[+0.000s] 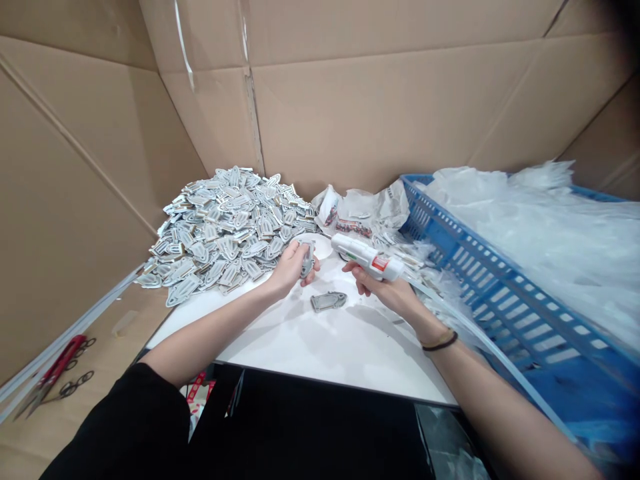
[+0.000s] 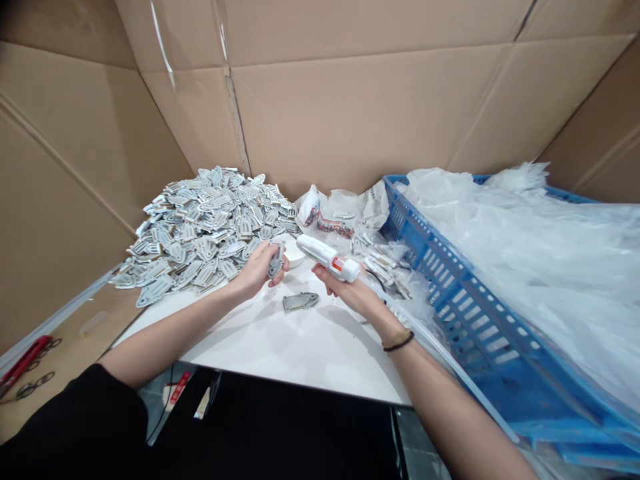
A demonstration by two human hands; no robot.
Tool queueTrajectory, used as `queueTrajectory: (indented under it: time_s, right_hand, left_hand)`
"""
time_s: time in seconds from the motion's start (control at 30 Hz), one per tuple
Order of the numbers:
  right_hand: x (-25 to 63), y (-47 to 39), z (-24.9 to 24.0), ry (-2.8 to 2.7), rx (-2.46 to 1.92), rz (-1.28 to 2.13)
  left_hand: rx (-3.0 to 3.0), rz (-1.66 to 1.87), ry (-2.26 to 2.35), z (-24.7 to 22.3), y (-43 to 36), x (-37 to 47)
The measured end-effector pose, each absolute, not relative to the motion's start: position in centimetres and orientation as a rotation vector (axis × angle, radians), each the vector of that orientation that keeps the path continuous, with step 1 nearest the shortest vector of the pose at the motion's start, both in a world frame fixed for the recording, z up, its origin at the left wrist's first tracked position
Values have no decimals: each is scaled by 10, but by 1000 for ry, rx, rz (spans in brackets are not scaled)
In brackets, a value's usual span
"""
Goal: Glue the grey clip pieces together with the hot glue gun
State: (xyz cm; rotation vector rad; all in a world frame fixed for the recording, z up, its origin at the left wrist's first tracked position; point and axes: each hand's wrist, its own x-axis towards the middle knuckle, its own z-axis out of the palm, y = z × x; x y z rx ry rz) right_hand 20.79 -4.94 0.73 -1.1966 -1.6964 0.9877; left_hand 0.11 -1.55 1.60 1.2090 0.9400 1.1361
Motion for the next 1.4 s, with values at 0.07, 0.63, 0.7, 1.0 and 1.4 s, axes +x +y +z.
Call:
queueTrajectory:
  time_s: [0.07, 0.63, 0.7, 1.0, 1.4]
  right_hand:
    - [208, -51, 8, -1743, -1204, 985]
    - [208, -45, -12, -1824, -1290, 785]
    - [208, -44, -14, -1808, -1303, 817]
    - [206, -44, -13, -1770, -1340, 840]
    - [209, -43, -7, -1901, -1237, 643]
  left_hand:
    - [1205, 1121, 932, 16, -17, 1]
    - [1298, 1177, 890, 10, -21, 6]
    - [1304, 1180, 883, 10, -21, 6]
    - [1302, 1185, 897, 9, -22, 6]
    - [1112, 1190, 792, 17, -23, 7]
